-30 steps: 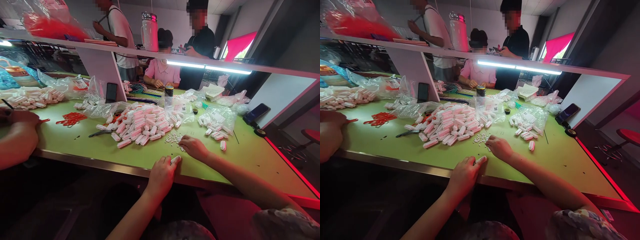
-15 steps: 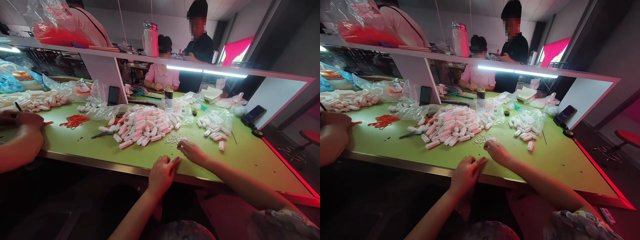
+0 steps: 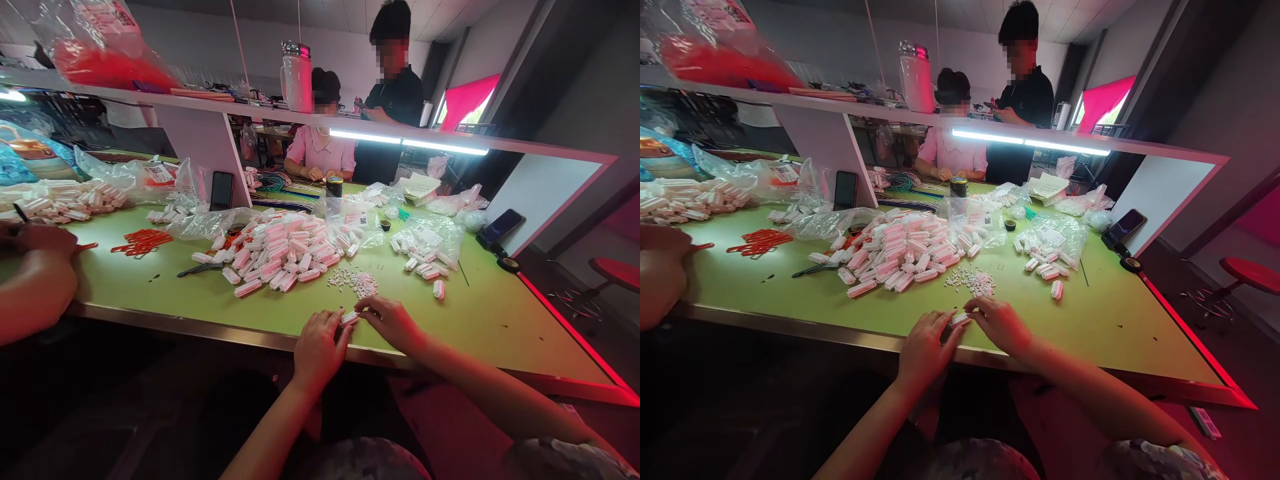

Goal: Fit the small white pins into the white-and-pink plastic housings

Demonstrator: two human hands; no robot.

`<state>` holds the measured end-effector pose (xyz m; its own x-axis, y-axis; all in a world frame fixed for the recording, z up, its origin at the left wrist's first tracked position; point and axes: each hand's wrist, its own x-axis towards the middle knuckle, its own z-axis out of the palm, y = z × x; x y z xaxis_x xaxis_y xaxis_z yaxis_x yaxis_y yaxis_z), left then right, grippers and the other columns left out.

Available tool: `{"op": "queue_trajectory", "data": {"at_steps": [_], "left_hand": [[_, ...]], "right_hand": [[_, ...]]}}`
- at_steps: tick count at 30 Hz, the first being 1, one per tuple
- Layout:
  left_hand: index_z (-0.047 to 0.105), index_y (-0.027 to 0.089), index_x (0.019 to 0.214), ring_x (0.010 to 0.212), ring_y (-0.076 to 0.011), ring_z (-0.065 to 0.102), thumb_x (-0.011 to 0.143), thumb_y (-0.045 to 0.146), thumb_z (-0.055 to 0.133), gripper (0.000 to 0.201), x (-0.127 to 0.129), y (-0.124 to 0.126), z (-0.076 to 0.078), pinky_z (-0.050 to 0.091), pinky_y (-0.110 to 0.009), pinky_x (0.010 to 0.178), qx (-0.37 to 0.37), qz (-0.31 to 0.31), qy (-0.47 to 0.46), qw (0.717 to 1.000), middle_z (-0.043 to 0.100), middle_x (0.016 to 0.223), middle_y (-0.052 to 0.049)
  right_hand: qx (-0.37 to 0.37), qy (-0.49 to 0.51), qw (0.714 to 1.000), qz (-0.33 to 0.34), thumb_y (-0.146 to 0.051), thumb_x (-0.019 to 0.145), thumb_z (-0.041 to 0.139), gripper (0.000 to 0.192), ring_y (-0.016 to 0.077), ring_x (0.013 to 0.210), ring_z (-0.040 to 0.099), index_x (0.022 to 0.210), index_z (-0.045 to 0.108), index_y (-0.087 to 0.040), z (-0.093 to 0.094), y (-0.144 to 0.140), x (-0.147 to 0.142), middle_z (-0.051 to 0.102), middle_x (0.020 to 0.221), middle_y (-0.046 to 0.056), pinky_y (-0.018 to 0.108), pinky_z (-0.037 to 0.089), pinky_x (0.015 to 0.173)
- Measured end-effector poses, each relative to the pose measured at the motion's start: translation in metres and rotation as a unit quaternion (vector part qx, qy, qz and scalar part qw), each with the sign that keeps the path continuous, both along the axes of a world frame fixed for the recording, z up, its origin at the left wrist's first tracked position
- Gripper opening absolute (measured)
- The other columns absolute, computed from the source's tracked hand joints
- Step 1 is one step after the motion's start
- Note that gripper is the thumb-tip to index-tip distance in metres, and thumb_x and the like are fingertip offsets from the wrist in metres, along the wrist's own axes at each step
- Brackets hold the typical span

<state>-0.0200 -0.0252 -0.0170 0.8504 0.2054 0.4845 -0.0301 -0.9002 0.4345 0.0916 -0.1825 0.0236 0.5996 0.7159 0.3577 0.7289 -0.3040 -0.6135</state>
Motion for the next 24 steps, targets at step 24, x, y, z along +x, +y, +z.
{"op": "queue_trajectory", "data": {"at_steps": [24], "left_hand": [[0.071,0.022,0.087,0.089,-0.0219,0.065,0.094,0.03,0.052,0.022,-0.003,0.012,0.006,0.056,-0.035,0.077,-0.198,-0.058,-0.067,0.976,0.069,0.091,-0.007]], "right_hand": [[-0.003,-0.091,0.993,0.081,-0.02,0.102,0.046,0.022,0.0167,0.088,0.065,0.099,0.068,-0.021,-0.003,0.015,-0.016,0.067,0.098,0.006,0.027,0.052,0.08]]}}
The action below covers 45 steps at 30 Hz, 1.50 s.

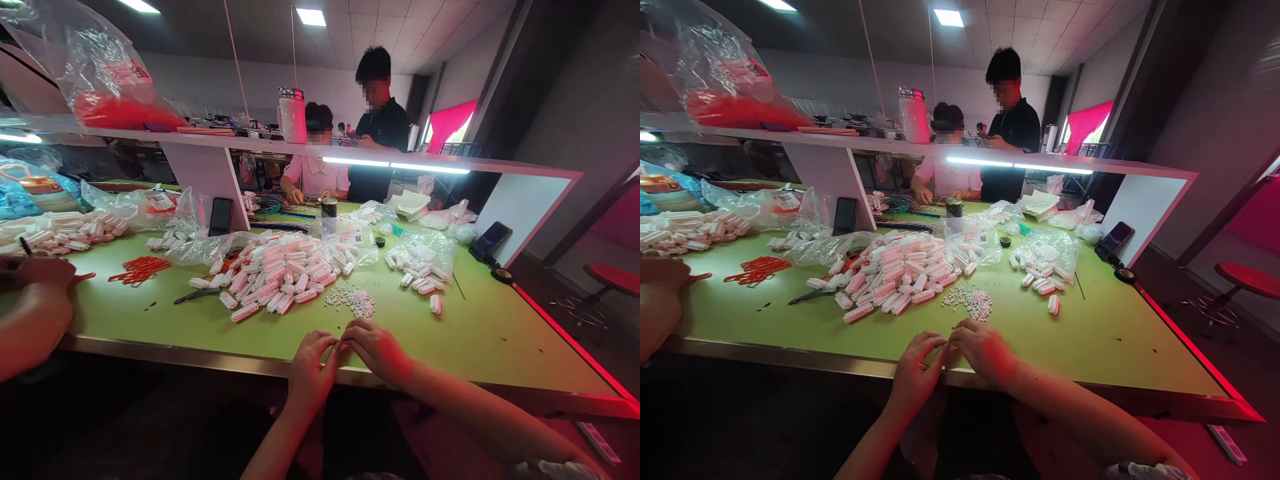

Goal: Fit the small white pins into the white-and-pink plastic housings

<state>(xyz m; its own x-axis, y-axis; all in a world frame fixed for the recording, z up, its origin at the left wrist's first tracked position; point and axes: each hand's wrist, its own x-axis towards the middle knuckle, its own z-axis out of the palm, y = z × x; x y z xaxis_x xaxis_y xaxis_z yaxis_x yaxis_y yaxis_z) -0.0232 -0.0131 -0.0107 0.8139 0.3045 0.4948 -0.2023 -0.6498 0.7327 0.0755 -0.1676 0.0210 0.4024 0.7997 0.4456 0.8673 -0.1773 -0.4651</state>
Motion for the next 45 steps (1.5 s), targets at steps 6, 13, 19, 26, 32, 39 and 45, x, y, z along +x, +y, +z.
{"op": "queue_trajectory", "data": {"at_steps": [6,13,19,26,32,39,45], "left_hand": [[0.07,0.022,0.088,0.091,-0.022,0.065,0.094,0.028,0.052,0.02,-0.001,0.0,-0.001,0.056,-0.036,0.08,0.021,0.001,-0.008,1.0,0.069,0.093,-0.007],[0.068,0.023,0.105,0.1,-0.0242,0.063,0.092,0.032,0.06,0.018,0.001,-0.001,-0.001,0.053,-0.041,0.09,0.05,0.037,0.006,0.998,0.069,0.101,-0.006],[0.067,0.023,0.104,0.1,-0.025,0.063,0.092,0.028,0.061,0.015,0.004,-0.005,-0.002,0.051,-0.042,0.091,0.113,0.038,0.067,0.991,0.07,0.104,-0.005],[0.067,0.022,0.102,0.096,-0.0241,0.063,0.093,0.027,0.061,0.012,0.004,-0.006,0.001,0.05,-0.04,0.089,0.13,0.031,0.08,0.988,0.071,0.1,-0.005],[0.066,0.021,0.104,0.097,-0.0239,0.062,0.093,0.026,0.061,0.013,0.004,-0.006,-0.002,0.05,-0.04,0.088,0.134,0.033,0.08,0.987,0.07,0.101,-0.005],[0.067,0.022,0.103,0.096,-0.0236,0.062,0.093,0.025,0.061,0.013,0.003,-0.006,-0.002,0.05,-0.04,0.087,0.134,0.035,0.076,0.987,0.07,0.1,-0.005],[0.067,0.022,0.103,0.094,-0.0235,0.062,0.095,0.031,0.059,0.015,0.004,-0.007,-0.001,0.05,-0.04,0.086,0.128,0.033,0.077,0.988,0.071,0.098,-0.005]], "right_hand": [[-0.006,0.013,1.0,-0.003,-0.021,0.103,0.044,0.021,0.0169,0.086,0.063,0.095,0.064,-0.02,0.0,0.002,-0.001,0.064,0.094,0.006,0.027,0.051,0.078],[0.044,0.033,0.997,-0.051,-0.024,0.103,0.044,0.019,0.0171,0.088,0.062,0.094,0.061,-0.02,-0.002,-0.006,0.014,0.062,0.095,0.006,0.03,0.049,0.081],[-0.014,0.009,0.998,-0.06,-0.021,0.103,0.045,0.02,0.0172,0.091,0.061,0.095,0.063,-0.02,-0.005,-0.014,0.022,0.06,0.099,0.006,0.029,0.049,0.083],[-0.072,-0.008,0.996,-0.057,-0.019,0.103,0.044,0.021,0.0165,0.091,0.062,0.096,0.064,-0.02,-0.006,-0.012,0.02,0.061,0.1,0.006,0.028,0.049,0.083],[-0.093,-0.024,0.994,-0.049,-0.02,0.103,0.043,0.023,0.0156,0.088,0.062,0.096,0.064,-0.019,-0.007,-0.009,0.018,0.06,0.099,0.006,0.027,0.049,0.081],[-0.073,-0.029,0.996,-0.051,-0.02,0.102,0.046,0.02,0.0163,0.09,0.063,0.104,0.066,-0.019,-0.008,-0.011,0.019,0.063,0.103,0.007,0.027,0.05,0.082],[-0.124,-0.185,0.973,-0.052,-0.013,0.097,0.047,0.024,0.0213,0.092,0.06,0.108,0.067,-0.018,-0.006,-0.019,0.016,0.065,0.109,0.01,0.034,0.048,0.083]]}}
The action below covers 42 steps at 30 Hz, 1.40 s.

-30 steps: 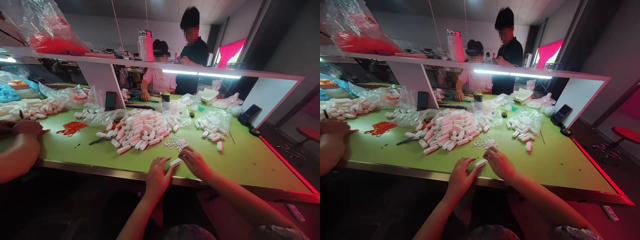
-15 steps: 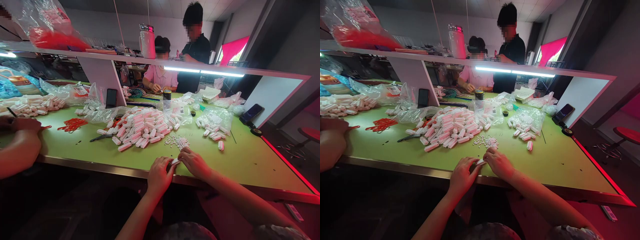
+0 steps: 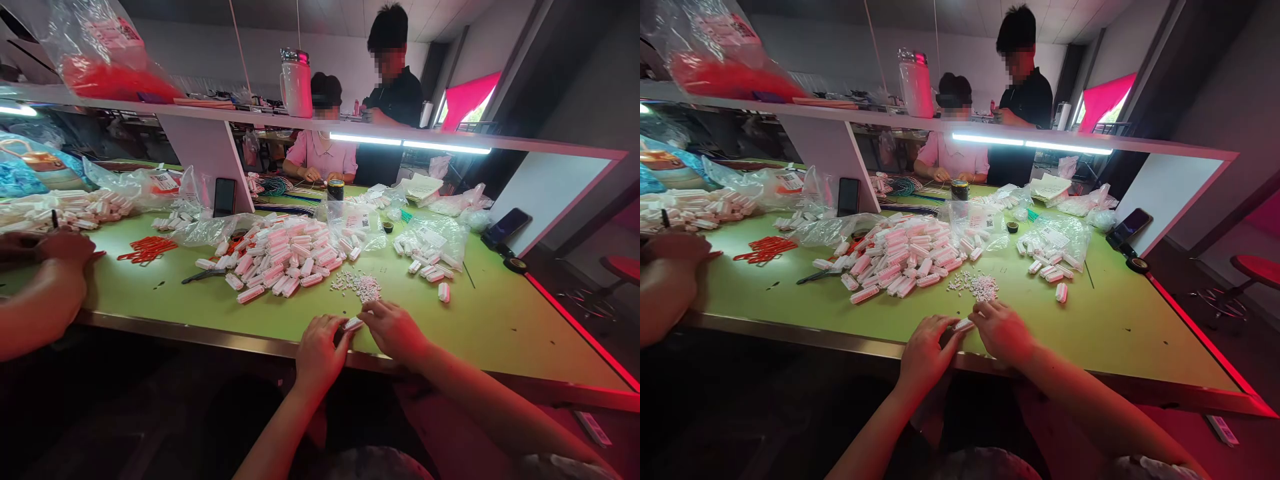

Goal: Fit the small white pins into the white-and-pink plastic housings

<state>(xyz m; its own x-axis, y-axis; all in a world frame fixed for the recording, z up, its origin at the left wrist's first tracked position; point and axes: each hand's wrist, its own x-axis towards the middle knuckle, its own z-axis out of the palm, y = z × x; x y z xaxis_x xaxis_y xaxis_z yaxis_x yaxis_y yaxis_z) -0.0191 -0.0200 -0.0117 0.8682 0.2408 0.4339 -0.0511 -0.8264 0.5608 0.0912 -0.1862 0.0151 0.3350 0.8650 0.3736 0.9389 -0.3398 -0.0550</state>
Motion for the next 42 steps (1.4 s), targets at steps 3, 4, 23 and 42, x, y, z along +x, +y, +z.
{"op": "queue_trajectory", "data": {"at_steps": [3,4,23,42], "left_hand": [[0.067,0.021,0.103,0.094,-0.024,0.062,0.094,0.031,0.06,0.015,-0.001,0.0,0.0,0.051,-0.041,0.086,0.005,0.005,0.001,1.0,0.071,0.098,-0.005],[0.067,0.021,0.103,0.094,-0.0242,0.063,0.094,0.03,0.06,0.015,-0.001,0.0,0.0,0.051,-0.041,0.086,0.008,0.006,0.0,1.0,0.071,0.098,-0.005],[0.066,0.021,0.117,0.098,-0.026,0.064,0.097,0.034,0.056,0.026,-0.001,0.001,-0.004,0.05,-0.043,0.09,0.032,0.003,-0.011,0.999,0.071,0.106,-0.008],[0.072,0.021,0.111,0.09,-0.0274,0.062,0.097,0.032,0.046,0.031,0.078,0.062,0.042,0.049,-0.04,0.082,0.197,-0.036,-0.041,0.979,0.069,0.093,-0.01]], "right_hand": [[-0.074,-0.068,0.995,0.015,-0.014,0.095,0.05,0.022,0.0245,0.093,0.057,0.108,0.068,-0.014,0.0,0.001,-0.009,0.066,0.109,0.013,0.038,0.047,0.082],[-0.091,-0.076,0.993,0.019,-0.014,0.095,0.051,0.021,0.0251,0.092,0.057,0.107,0.068,-0.013,0.001,0.002,-0.012,0.066,0.11,0.013,0.039,0.048,0.081],[-0.104,0.052,0.993,0.012,-0.008,0.089,0.047,0.047,0.0267,0.114,0.054,0.135,0.056,-0.014,0.014,0.0,-0.014,0.058,0.133,0.015,0.042,0.046,0.099],[-0.009,0.07,0.939,-0.335,-0.024,0.096,0.053,0.023,0.0245,0.091,0.064,0.092,0.075,-0.017,0.024,-0.116,0.118,0.068,0.095,0.012,0.032,0.049,0.079]]}}
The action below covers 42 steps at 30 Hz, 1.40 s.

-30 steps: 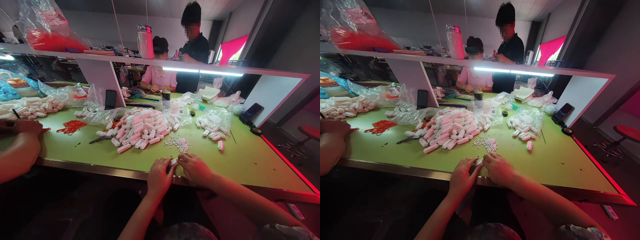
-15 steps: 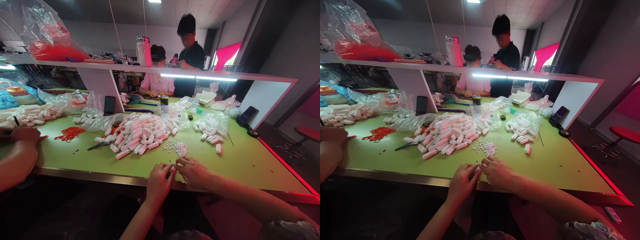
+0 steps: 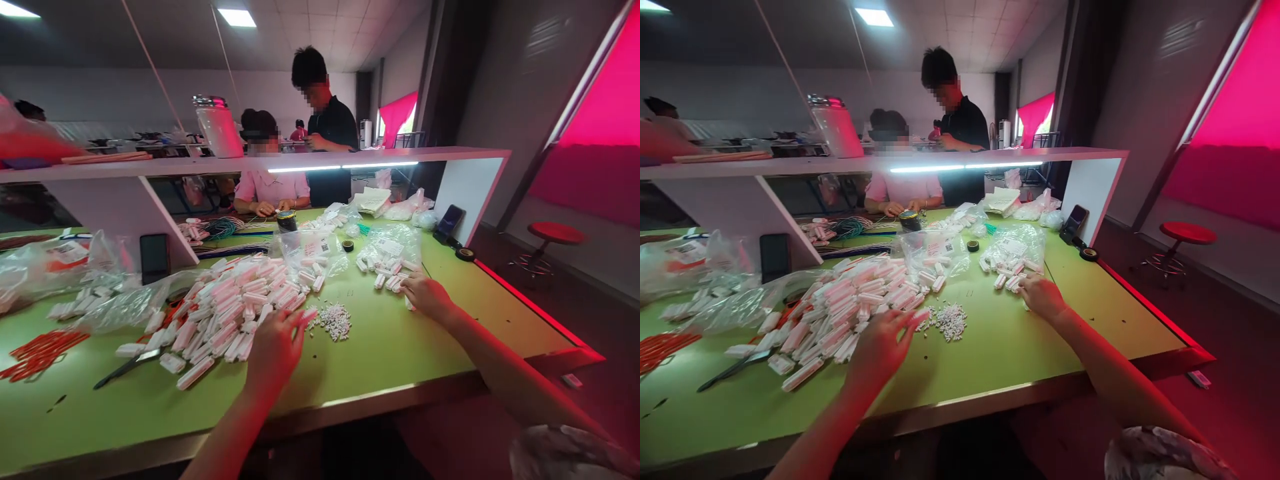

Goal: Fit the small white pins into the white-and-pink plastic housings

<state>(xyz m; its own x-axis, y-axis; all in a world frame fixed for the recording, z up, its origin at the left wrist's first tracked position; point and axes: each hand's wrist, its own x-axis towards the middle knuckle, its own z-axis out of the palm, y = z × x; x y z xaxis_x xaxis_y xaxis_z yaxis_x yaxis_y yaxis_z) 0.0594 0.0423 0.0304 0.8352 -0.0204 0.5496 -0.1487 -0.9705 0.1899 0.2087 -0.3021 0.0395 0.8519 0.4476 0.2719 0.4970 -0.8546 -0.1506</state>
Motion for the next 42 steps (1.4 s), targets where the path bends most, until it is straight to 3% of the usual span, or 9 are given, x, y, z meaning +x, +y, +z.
{"op": "queue_trajectory", "data": {"at_steps": [8,16,21,23,25,28,34,37,42], "left_hand": [[0.075,0.019,0.107,0.097,-0.0312,0.061,0.09,0.031,0.047,0.034,0.123,0.027,0.019,0.047,-0.041,0.084,0.058,0.085,0.085,0.991,0.07,0.1,-0.014],[0.068,0.013,0.123,0.119,-0.0374,0.053,0.085,0.02,0.051,0.043,0.156,0.022,0.012,0.044,-0.05,0.098,0.038,0.094,0.065,0.993,0.064,0.126,-0.02],[0.067,0.023,0.125,0.12,-0.0292,0.056,0.087,0.026,0.057,0.04,0.118,-0.008,0.005,0.043,-0.048,0.107,-0.005,-0.039,0.029,0.999,0.066,0.126,-0.011],[0.066,0.026,0.127,0.119,-0.0275,0.058,0.088,0.028,0.06,0.04,0.087,-0.023,0.0,0.046,-0.048,0.106,-0.082,-0.142,0.027,0.986,0.067,0.123,-0.009],[0.064,0.029,0.131,0.118,-0.0258,0.06,0.087,0.029,0.064,0.043,0.053,-0.037,-0.007,0.05,-0.045,0.104,-0.145,-0.191,0.056,0.969,0.067,0.125,-0.009],[0.062,0.033,0.134,0.115,-0.0243,0.064,0.084,0.029,0.071,0.051,0.007,-0.051,-0.014,0.054,-0.04,0.101,-0.212,-0.217,0.098,0.948,0.066,0.128,-0.007],[0.072,0.032,0.117,0.09,-0.0203,0.073,0.088,0.047,0.067,0.034,-0.04,-0.037,-0.026,0.062,-0.028,0.075,-0.318,-0.192,0.084,0.925,0.072,0.111,-0.006],[0.078,0.03,0.1,0.087,-0.0211,0.073,0.083,0.062,0.067,0.038,-0.057,-0.015,-0.03,0.063,-0.027,0.073,-0.347,-0.138,0.068,0.925,0.075,0.103,-0.005],[0.078,0.027,0.095,0.086,-0.0226,0.072,0.079,0.064,0.067,0.042,-0.092,0.023,-0.025,0.061,-0.031,0.074,-0.348,-0.015,0.038,0.937,0.075,0.097,-0.006]], "right_hand": [[0.031,0.04,0.999,0.019,-0.027,0.089,0.065,0.015,0.0216,0.085,0.063,0.098,0.067,-0.016,-0.016,-0.003,-0.01,0.064,0.106,0.012,0.031,0.049,0.078],[0.099,0.107,0.979,0.14,0.001,0.071,0.053,0.037,0.0213,0.099,0.06,0.1,0.066,-0.019,-0.008,-0.011,-0.016,0.063,0.106,0.007,0.032,0.049,0.087],[0.206,0.18,0.95,0.151,-0.008,0.077,0.055,0.028,0.0182,0.084,0.062,0.099,0.067,-0.019,-0.009,0.008,-0.024,0.068,0.093,0.005,0.03,0.05,0.077],[0.281,0.282,0.905,0.149,-0.018,0.083,0.057,0.021,0.0155,0.072,0.062,0.102,0.066,-0.018,-0.01,0.021,-0.033,0.068,0.083,0.003,0.028,0.05,0.068],[0.36,0.404,0.823,0.172,-0.029,0.086,0.061,0.023,0.0143,0.068,0.062,0.105,0.063,-0.017,-0.011,0.037,-0.044,0.068,0.081,0.002,0.028,0.051,0.066],[0.421,0.496,0.728,0.216,-0.041,0.082,0.072,0.037,0.0132,0.071,0.064,0.107,0.058,-0.017,-0.014,0.062,-0.066,0.07,0.088,0.003,0.028,0.052,0.069],[0.423,0.574,0.666,0.218,-0.058,0.065,0.084,0.06,0.0126,0.07,0.066,0.098,0.058,-0.016,-0.017,0.112,-0.1,0.067,0.086,0.001,0.029,0.055,0.07],[0.377,0.568,0.688,0.248,-0.062,0.066,0.081,0.057,0.0128,0.068,0.064,0.092,0.06,-0.016,-0.012,0.136,-0.101,0.065,0.08,0.0,0.029,0.055,0.068],[0.288,0.224,0.869,0.334,-0.028,0.09,0.065,0.012,0.0144,0.078,0.061,0.088,0.069,-0.017,0.006,0.161,-0.069,0.068,0.085,0.003,0.029,0.05,0.077]]}}
